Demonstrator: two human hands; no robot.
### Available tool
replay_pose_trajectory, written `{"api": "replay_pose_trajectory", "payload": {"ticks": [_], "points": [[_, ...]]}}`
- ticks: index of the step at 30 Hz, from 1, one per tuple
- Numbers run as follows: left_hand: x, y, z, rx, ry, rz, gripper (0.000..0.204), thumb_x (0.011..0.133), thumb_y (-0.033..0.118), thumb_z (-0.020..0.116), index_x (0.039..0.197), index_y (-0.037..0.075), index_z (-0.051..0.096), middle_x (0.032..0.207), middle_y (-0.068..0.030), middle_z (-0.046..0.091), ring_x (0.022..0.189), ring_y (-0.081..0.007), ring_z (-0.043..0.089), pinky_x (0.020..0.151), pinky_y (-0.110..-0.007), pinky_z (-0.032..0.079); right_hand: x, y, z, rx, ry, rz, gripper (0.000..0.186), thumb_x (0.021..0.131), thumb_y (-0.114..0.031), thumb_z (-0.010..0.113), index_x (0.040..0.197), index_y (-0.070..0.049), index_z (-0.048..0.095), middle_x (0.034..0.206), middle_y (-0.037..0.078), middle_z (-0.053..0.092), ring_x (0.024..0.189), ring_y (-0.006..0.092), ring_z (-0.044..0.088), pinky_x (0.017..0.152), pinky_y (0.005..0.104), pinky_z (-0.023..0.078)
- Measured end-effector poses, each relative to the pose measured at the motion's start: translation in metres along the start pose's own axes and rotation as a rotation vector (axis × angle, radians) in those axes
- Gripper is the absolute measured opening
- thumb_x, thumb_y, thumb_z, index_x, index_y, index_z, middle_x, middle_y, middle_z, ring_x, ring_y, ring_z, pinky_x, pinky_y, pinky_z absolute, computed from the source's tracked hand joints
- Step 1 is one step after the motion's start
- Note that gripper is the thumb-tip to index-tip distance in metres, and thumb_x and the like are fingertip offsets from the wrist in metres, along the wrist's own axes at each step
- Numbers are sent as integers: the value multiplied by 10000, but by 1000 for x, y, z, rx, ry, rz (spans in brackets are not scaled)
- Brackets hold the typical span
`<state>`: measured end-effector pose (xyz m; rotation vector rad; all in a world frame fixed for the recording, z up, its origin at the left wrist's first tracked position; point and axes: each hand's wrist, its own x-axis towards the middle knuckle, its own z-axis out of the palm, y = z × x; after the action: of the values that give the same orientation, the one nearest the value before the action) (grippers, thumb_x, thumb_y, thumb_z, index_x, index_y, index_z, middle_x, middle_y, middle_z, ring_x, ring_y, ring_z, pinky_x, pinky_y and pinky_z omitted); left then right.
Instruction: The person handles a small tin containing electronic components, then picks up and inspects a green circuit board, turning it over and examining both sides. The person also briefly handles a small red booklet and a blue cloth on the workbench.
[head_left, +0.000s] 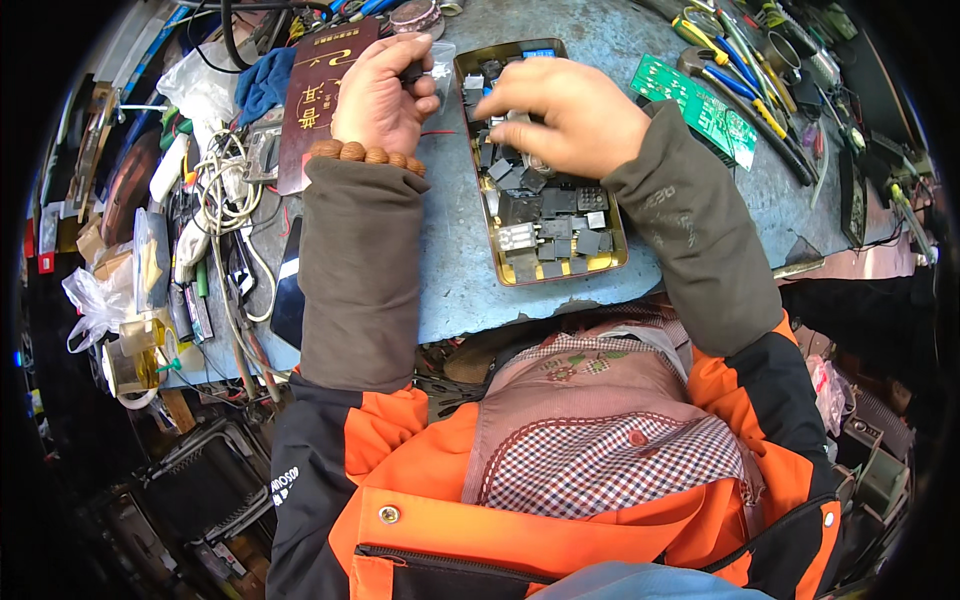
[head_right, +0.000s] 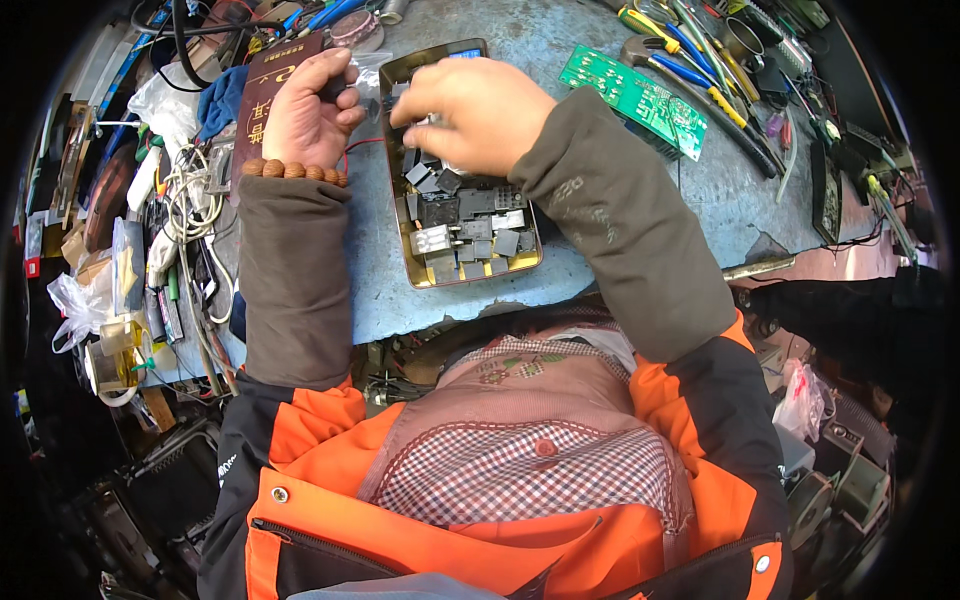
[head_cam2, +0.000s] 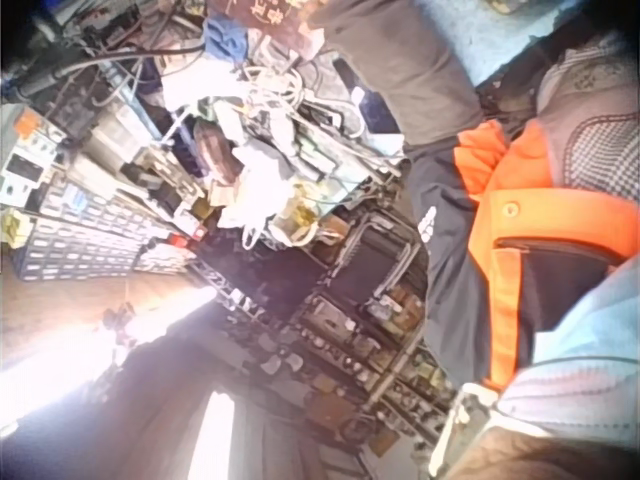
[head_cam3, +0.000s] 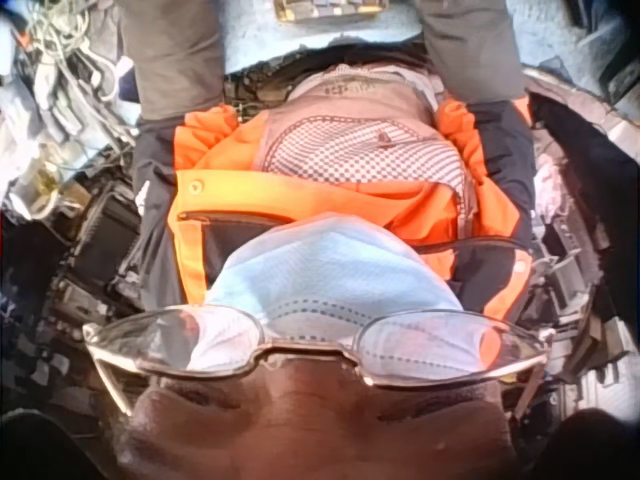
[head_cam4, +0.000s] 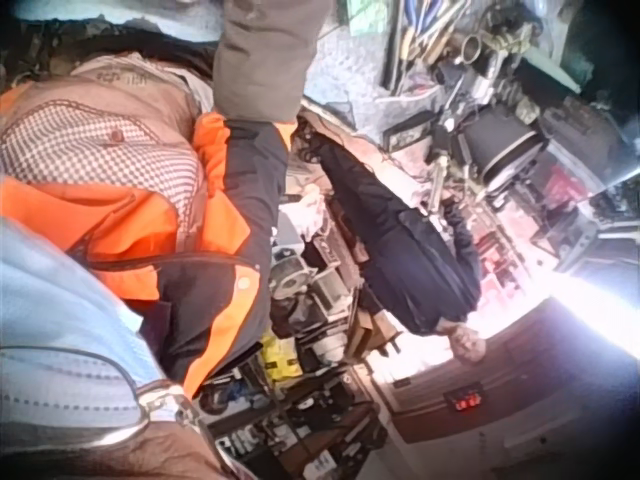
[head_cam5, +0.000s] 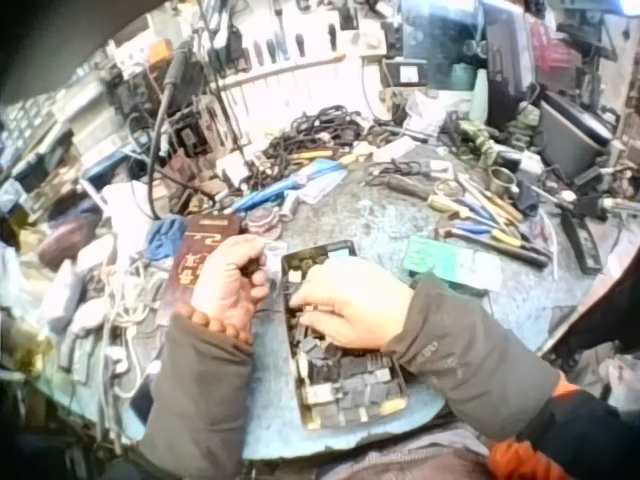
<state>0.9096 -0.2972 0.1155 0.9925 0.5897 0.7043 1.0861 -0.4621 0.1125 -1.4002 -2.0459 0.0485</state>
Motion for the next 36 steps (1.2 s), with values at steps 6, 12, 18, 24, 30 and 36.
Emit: {"api": "replay_pose_trajectory", "payload": {"ticks": [6,12,18,24,30,36], "points": [[-3,-1,4,103,33,19,173,980,168,754,1119,90,687,943,-40,676,724,-145,596,615,-299,476,-6,-15,3,-235,-178,8,246,874,-137,724,1117,-134,766,1101,64,656,1116,304,613,944,457,489],[2,-3,-5,108,6,19,171,988,183,750,1119,91,690,964,-45,701,740,-148,622,634,-307,517,-2,-14,-9,-106,-230,31,138,855,-136,722,988,-99,721,1074,72,663,1099,322,624,951,469,490],[3,-4,-6,128,8,38,179,990,192,752,1125,89,693,981,-48,712,749,-145,629,641,-308,522,-3,-13,-9,-22,-201,1,129,842,-107,742,968,-87,720,1047,84,688,1072,334,655,939,465,513],[-2,1,-3,158,-18,11,196,989,194,755,1143,90,692,983,-40,717,734,-138,640,626,-307,529,-2,-11,-6,57,-216,34,96,869,-150,713,941,-88,725,904,120,720,945,350,706,836,474,560],[-14,15,9,390,-298,-47,436,931,205,841,1293,21,681,821,20,649,606,-61,575,506,-233,442,2,0,-16,226,214,139,125,914,-75,757,1023,-24,724,904,101,740,857,214,730,765,354,573],[-33,0,27,835,-373,342,258,931,54,807,1178,-5,760,1011,-33,754,939,-84,685,836,-269,567,4,3,-11,418,287,258,188,920,-188,768,1036,-41,757,902,125,779,841,222,769,751,362,598]]}}
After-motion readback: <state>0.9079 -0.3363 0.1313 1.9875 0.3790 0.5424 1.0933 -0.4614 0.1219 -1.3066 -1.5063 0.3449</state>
